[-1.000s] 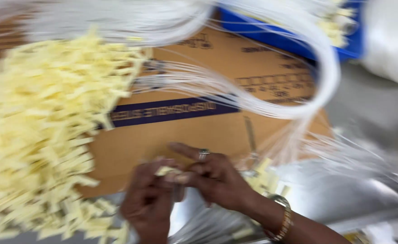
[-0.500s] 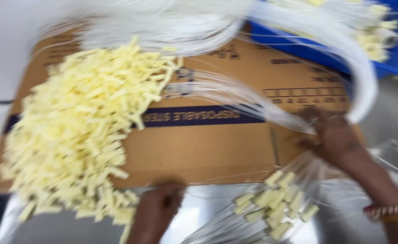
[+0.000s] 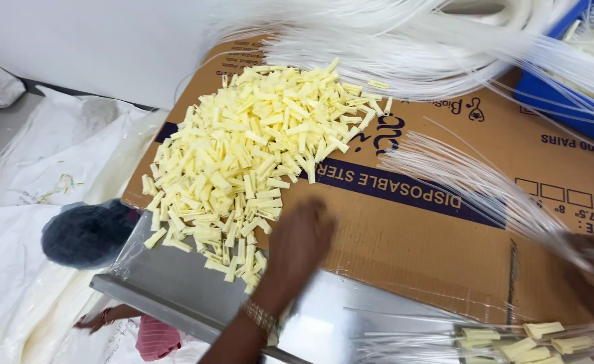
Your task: The recorder opens a bag of components and assembles small yellow plastic pieces into tubes.
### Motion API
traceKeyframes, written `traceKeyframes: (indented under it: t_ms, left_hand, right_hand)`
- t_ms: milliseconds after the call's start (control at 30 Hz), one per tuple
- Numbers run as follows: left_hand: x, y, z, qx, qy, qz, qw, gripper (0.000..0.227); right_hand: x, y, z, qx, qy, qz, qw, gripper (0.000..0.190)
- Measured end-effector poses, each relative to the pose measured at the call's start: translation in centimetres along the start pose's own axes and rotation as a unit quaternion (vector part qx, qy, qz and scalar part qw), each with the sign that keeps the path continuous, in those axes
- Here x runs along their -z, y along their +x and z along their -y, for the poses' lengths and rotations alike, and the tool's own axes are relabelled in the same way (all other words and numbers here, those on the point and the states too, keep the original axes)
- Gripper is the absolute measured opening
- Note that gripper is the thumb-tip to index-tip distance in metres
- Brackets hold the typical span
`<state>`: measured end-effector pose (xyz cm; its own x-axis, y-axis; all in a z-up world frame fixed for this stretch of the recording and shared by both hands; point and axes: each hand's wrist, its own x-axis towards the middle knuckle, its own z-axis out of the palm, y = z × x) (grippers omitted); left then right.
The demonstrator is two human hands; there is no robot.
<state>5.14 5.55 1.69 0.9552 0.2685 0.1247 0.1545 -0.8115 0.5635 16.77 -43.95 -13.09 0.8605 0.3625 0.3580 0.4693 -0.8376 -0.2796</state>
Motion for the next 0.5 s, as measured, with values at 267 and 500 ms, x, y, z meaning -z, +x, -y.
traceKeyframes:
  t_ms: [267,500]
  left_hand:
    - [-3.9,8.2,3.9,-0.014,0.053,-0.07,0.996,0.028]
    - [-1.0,2.2,0.2,0.043,-0.092,0.092,0.991,0.037]
  right_hand:
    - [1.8,7.6,12.1,0.003,-0.355,0.223,0.908,0.015]
    - [4.4,7.0,16.4,-0.008,-0.253,0.103,0.962,0.024]
